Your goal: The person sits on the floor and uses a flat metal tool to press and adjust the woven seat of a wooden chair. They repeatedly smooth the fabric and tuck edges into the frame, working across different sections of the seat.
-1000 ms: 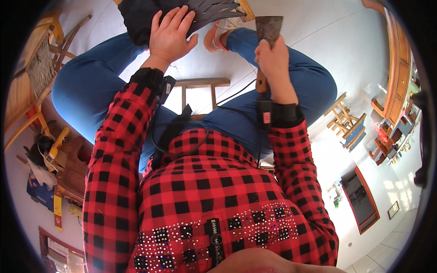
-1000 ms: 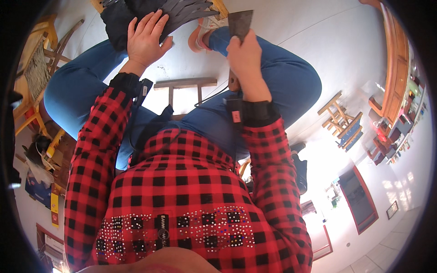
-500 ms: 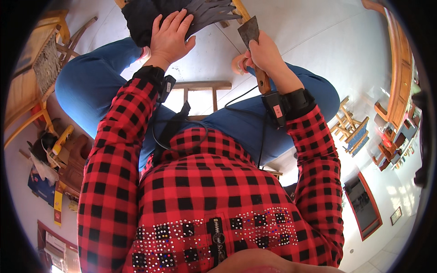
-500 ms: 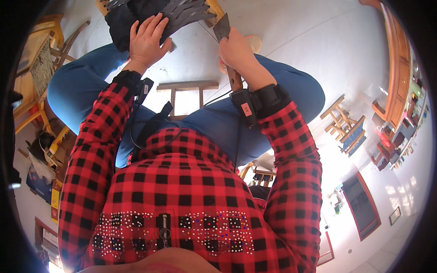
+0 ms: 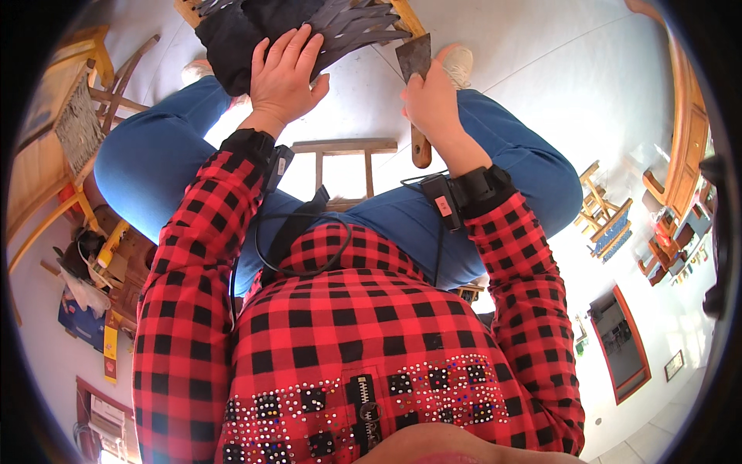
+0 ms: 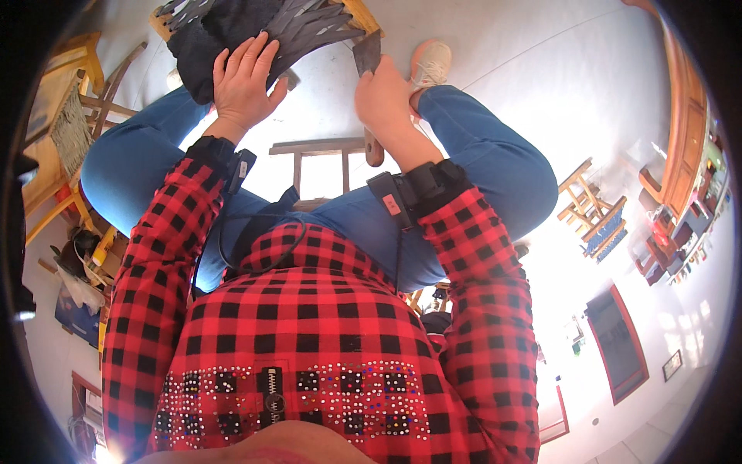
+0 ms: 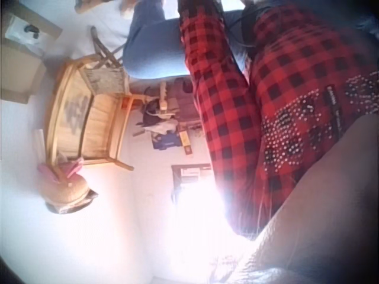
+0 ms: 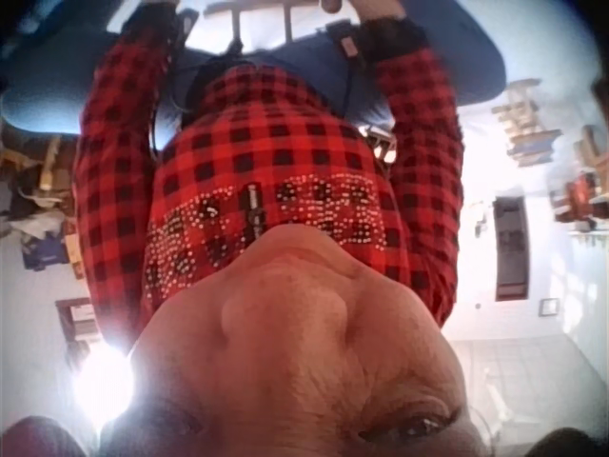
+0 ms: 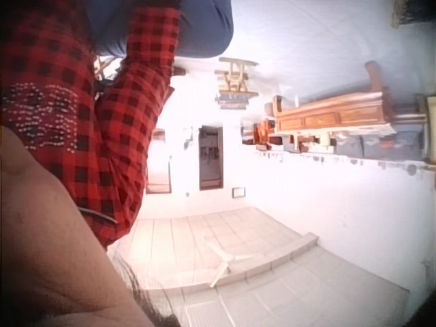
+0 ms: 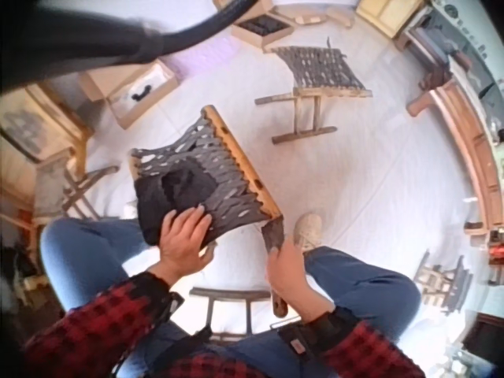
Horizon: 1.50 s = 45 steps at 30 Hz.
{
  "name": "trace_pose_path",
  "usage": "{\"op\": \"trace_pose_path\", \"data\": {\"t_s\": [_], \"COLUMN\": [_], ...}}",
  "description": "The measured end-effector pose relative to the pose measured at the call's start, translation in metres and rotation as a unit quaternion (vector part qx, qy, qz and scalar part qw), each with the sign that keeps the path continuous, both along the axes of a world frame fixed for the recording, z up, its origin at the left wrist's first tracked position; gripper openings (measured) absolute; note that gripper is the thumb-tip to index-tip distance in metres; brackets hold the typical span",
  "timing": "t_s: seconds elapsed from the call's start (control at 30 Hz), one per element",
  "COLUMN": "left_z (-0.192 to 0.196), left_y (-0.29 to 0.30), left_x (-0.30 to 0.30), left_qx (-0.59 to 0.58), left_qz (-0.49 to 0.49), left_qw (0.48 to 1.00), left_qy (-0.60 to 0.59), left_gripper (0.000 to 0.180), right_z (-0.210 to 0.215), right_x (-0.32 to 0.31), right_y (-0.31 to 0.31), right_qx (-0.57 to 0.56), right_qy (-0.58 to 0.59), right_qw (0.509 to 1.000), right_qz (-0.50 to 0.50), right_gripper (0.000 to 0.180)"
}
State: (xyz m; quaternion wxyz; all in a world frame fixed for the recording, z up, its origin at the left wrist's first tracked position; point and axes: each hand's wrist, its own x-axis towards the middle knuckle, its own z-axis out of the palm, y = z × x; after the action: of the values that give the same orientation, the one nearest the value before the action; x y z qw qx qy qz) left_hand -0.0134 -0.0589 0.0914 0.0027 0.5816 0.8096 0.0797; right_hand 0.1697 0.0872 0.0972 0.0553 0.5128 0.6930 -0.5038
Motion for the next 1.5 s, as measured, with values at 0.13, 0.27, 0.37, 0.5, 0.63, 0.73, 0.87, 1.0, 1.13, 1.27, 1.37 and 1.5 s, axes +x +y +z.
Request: {"op": "trace_pose_path", "data": {"t_s": [0.13, 0.27, 0.37, 0.5, 0.63, 0.73, 0.87, 1.0, 1.13, 1.27, 1.37, 1.5], "left_z": [0.001, 0.002, 0.003, 0.004, 0.001, -0.002, -0.002, 0.006, 0.010, 0.009, 0.008, 0.007], "left_y": [0.001, 0.004, 0.004, 0.004, 0.005, 0.005, -0.003, -0.023, -0.032, -0.030, -0.030, -0.031], "left_x": [0.002, 0.006, 0.007, 0.006, 0.005, 0.004, -0.002, -0.009, -0.013, -0.013, -0.012, -0.013], "left_qx": [0.002, 0.005, 0.011, -0.030, -0.016, -0.017, -0.071, -0.142, -0.139, -0.116, -0.104, -0.087], "left_qz": [0.004, 0.002, 0.001, 0.005, 0.010, 0.003, -0.020, -0.073, -0.092, -0.091, -0.090, -0.089], "left_qw": [1.000, 1.000, 1.000, 1.000, 1.000, 1.000, 0.997, 0.986, 0.986, 0.989, 0.990, 0.992], "left_qy": [0.002, -0.005, -0.004, 0.002, 0.006, 0.013, 0.028, 0.041, -0.012, -0.015, -0.011, -0.025], "left_gripper": [0.053, 0.052, 0.051, 0.054, 0.053, 0.052, 0.059, 0.061, 0.063, 0.061, 0.058, 0.058], "right_z": [0.014, 0.030, 0.034, 0.044, 0.054, 0.054, 0.050, 0.047, 0.044, 0.042, 0.043, 0.044], "right_x": [-0.013, -0.005, -0.007, -0.009, -0.006, -0.008, -0.010, -0.008, 0.005, 0.017, 0.020, 0.011], "right_y": [-0.002, 0.003, 0.007, 0.025, 0.043, 0.046, 0.044, 0.031, 0.018, 0.015, 0.016, 0.021], "right_qx": [-0.030, -0.115, -0.102, -0.117, -0.121, -0.101, -0.106, -0.146, -0.143, 0.006, 0.003, 0.055], "right_qy": [0.018, 0.032, 0.038, 0.011, 0.048, 0.042, 0.052, 0.055, 0.052, 0.022, 0.033, -0.019], "right_qw": [0.999, 0.989, 0.993, 0.991, 0.989, 0.993, 0.993, 0.988, 0.987, 0.993, 0.990, 0.978], "right_qz": [-0.041, -0.086, -0.053, -0.056, -0.065, -0.035, -0.025, 0.006, 0.048, 0.115, 0.135, 0.199], "right_gripper": [0.032, 0.032, 0.032, 0.033, 0.025, 0.020, 0.019, 0.022, 0.031, 0.041, 0.043, 0.043]}}
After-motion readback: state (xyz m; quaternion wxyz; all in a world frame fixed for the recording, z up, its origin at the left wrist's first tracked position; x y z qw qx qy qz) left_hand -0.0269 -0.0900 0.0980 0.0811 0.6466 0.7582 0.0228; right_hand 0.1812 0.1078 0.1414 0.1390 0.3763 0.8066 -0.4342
